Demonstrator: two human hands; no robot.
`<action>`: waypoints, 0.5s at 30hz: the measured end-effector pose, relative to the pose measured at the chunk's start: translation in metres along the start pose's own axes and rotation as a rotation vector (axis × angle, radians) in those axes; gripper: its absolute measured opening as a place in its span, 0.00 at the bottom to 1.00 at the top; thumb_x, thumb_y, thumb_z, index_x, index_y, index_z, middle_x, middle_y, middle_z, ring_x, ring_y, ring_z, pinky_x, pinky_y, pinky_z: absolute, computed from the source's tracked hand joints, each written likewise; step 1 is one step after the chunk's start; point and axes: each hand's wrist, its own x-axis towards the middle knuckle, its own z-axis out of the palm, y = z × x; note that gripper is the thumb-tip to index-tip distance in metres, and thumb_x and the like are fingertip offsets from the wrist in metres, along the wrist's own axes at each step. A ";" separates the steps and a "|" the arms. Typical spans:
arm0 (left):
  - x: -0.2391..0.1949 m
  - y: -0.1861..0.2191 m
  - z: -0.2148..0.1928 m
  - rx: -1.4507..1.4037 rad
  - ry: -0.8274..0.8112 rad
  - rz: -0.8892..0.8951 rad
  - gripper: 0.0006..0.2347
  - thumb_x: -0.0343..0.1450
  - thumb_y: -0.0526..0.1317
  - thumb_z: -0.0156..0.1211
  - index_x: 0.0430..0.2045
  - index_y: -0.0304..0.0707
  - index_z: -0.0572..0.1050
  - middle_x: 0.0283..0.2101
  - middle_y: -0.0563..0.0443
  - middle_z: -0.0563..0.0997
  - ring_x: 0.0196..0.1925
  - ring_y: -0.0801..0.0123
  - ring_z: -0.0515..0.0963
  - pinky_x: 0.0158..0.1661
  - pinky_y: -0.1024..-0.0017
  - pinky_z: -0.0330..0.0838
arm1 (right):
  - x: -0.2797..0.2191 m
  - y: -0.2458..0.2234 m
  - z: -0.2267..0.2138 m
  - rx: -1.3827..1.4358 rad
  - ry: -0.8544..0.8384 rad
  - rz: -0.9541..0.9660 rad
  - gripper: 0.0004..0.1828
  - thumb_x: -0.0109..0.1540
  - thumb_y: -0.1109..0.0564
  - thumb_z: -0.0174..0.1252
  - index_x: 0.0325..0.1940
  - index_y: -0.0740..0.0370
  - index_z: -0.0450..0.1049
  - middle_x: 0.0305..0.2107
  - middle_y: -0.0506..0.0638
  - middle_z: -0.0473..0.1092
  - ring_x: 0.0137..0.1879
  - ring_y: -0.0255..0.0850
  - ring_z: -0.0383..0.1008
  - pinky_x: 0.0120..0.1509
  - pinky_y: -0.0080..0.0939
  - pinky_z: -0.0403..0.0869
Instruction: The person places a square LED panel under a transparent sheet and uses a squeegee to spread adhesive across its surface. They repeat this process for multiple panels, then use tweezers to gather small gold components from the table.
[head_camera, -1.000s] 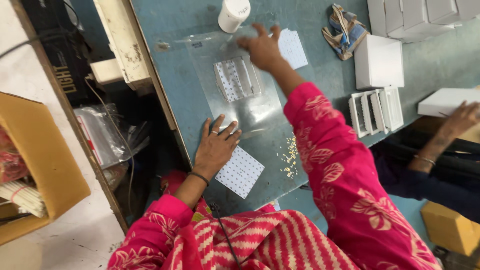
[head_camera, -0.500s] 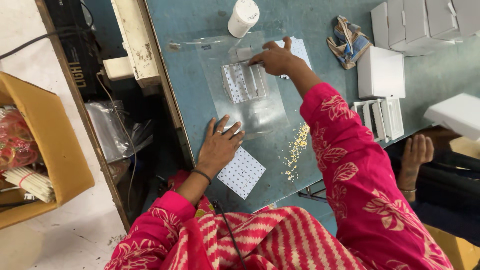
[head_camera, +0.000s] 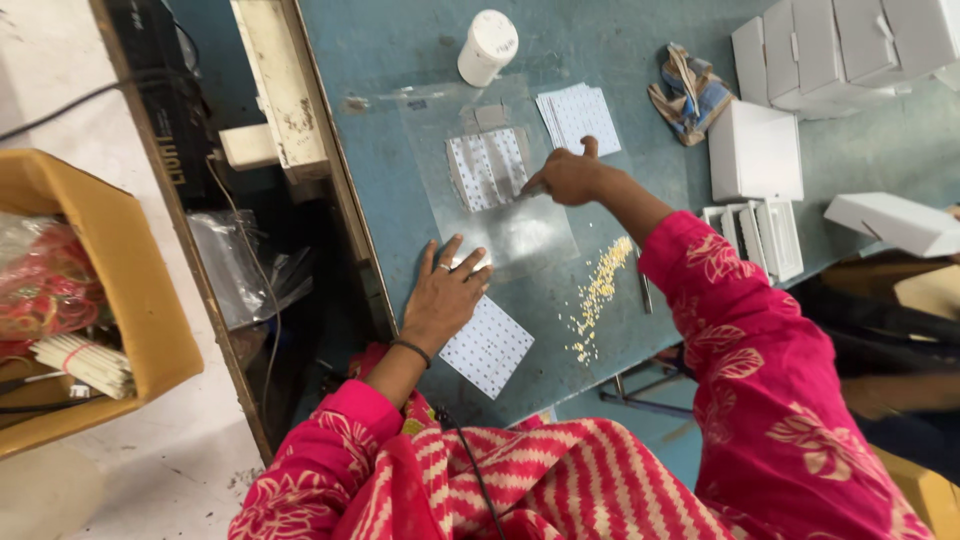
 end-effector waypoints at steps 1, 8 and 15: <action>0.001 -0.002 -0.001 0.013 -0.001 0.006 0.17 0.75 0.46 0.48 0.57 0.50 0.75 0.68 0.56 0.68 0.74 0.52 0.55 0.69 0.43 0.42 | 0.013 0.005 -0.009 -0.039 -0.010 0.022 0.31 0.67 0.59 0.49 0.68 0.24 0.72 0.56 0.51 0.72 0.71 0.46 0.62 0.71 0.85 0.42; 0.000 0.000 0.001 -0.008 0.023 -0.006 0.17 0.75 0.47 0.48 0.57 0.51 0.75 0.68 0.56 0.69 0.76 0.53 0.55 0.71 0.44 0.42 | 0.083 -0.017 0.002 0.069 0.665 0.019 0.34 0.57 0.61 0.52 0.67 0.38 0.71 0.65 0.43 0.67 0.79 0.54 0.41 0.60 0.94 0.30; -0.002 0.001 0.002 0.013 0.018 -0.002 0.17 0.76 0.47 0.47 0.57 0.50 0.75 0.69 0.56 0.69 0.76 0.52 0.55 0.71 0.44 0.42 | 0.059 -0.006 -0.046 0.146 0.264 0.028 0.25 0.68 0.55 0.48 0.65 0.27 0.72 0.61 0.43 0.70 0.81 0.45 0.43 0.70 0.89 0.29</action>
